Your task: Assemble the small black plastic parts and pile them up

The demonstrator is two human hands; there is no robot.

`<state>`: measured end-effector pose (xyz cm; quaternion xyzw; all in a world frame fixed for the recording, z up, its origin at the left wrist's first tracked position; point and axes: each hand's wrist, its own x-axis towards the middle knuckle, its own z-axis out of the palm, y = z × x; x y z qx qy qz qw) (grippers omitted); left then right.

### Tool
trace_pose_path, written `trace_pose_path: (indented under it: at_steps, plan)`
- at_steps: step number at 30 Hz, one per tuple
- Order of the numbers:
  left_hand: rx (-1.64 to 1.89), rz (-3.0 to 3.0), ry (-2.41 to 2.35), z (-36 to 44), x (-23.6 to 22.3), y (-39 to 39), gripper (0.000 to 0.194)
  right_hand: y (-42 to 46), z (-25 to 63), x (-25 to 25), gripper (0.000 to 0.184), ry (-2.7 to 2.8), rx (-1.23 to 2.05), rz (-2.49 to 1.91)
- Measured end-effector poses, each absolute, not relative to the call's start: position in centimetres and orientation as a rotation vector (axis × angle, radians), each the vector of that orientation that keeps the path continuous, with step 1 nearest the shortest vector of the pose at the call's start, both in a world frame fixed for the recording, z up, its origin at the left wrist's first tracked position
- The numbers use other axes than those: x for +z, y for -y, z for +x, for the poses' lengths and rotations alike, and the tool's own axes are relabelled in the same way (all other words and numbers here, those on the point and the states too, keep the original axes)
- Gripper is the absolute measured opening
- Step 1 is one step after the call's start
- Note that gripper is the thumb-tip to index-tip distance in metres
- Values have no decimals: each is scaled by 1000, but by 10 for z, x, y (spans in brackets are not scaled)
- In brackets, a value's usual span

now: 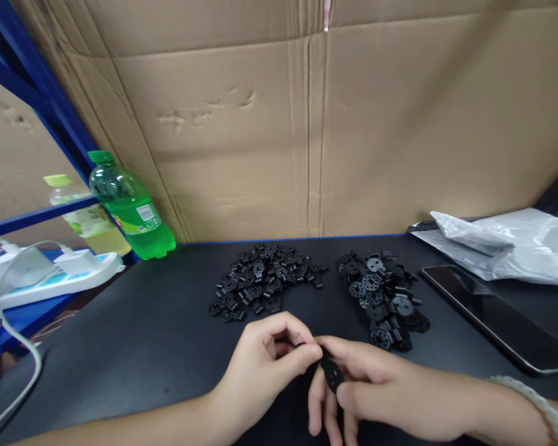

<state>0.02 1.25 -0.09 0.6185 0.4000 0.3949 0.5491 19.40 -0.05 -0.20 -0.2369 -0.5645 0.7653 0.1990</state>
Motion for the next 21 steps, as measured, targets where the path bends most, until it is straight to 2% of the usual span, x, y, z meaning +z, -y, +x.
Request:
trace_pose_path:
  at_steps: [2, 13, 21]
  plan:
    - [948, 1417, -918, 0, 0, -14, 12, -1, 193, -7, 41, 1468, 2147, -641]
    - [979, 1350, -893, -1, 2, -15, 11, -2, 191, -8, 36, 1327, 2184, -641]
    - [1003, 1433, -846, -2, -4, -14, 6, 1, 191, -8, 45, 1361, 2128, -636]
